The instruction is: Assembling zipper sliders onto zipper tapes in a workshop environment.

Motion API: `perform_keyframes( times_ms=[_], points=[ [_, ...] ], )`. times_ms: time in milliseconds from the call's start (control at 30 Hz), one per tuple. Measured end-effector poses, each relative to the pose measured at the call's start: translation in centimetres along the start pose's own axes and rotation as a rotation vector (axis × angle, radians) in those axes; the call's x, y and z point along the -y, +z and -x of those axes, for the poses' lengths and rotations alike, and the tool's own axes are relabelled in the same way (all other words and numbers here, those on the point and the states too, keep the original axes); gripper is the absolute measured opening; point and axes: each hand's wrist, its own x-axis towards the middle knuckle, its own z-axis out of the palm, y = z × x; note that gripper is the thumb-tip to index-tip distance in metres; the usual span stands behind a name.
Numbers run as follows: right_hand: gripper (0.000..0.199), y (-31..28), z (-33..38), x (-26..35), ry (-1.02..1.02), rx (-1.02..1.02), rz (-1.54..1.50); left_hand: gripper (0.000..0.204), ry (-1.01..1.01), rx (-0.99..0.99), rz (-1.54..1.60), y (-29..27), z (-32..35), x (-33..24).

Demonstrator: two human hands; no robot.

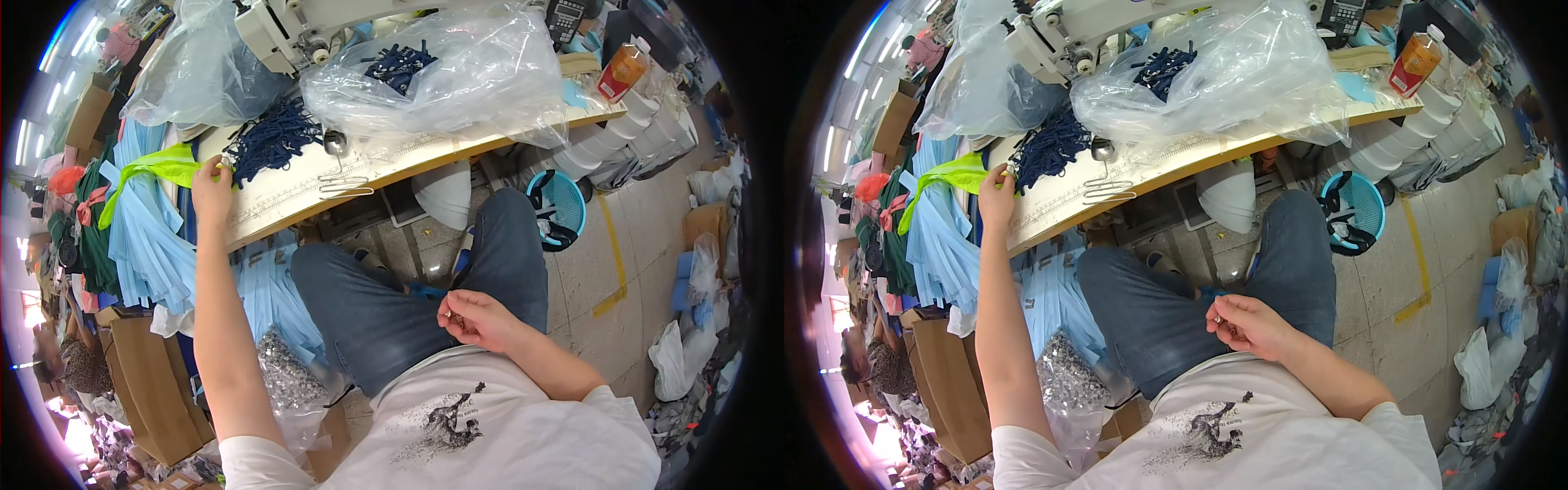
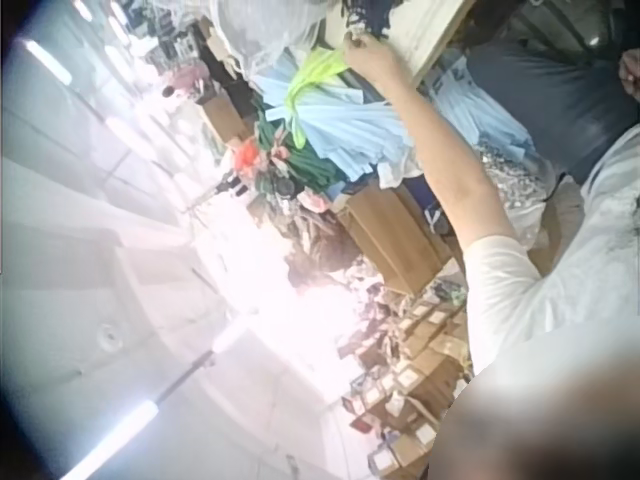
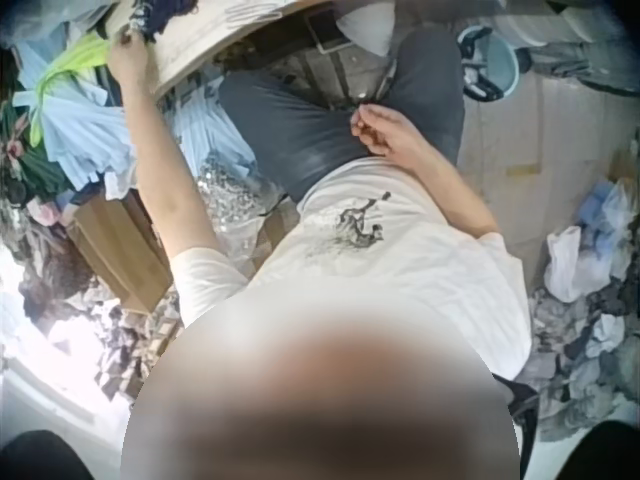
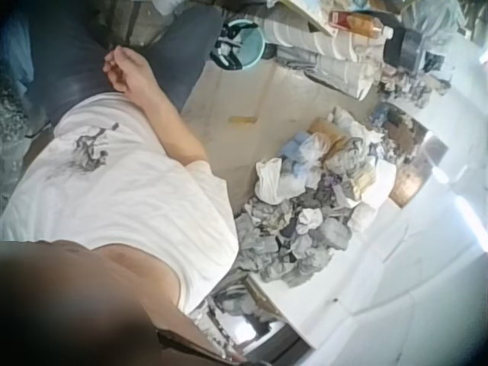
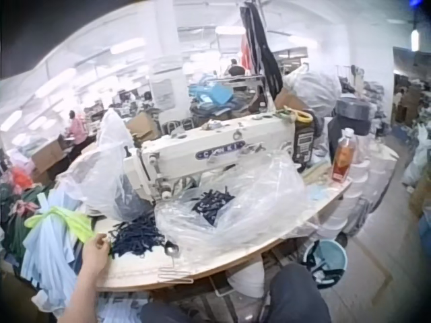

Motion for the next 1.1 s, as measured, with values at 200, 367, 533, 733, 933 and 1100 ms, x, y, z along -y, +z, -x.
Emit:
perform_keyframes(
  times_ms=[200,367,533,733,933,1100],
  points=[
    [0.027,0.4,0.2,-0.2,0.014,-0.019,-0.038,0.036,-0.300,0.140,0.207,-0.2,-1.3,0.1],
    [0.024,-0.3,0.2,-0.7,-0.005,0.003,-0.020,0.031,-0.384,0.227,0.352,-0.4,-1.7,1.1],
    [0.034,-0.6,0.5,-0.5,-0.001,0.053,0.016,0.031,-0.433,0.133,0.513,0.2,-2.5,2.0],
    [0.048,0.4,-0.5,0.3,0.020,0.078,-0.185,0.028,-0.273,0.041,0.450,-0.7,-3.6,2.5],
    [0.038,-0.6,0.6,0.3,0.046,0.102,-0.170,0.025,-0.267,0.236,0.236,1.2,-2.8,1.2],
    [0.029,-1.2,0.7,0.2,0.008,0.125,-0.133,0.028,-0.244,0.050,0.393,-0.7,-3.2,0.8]
  ],
)
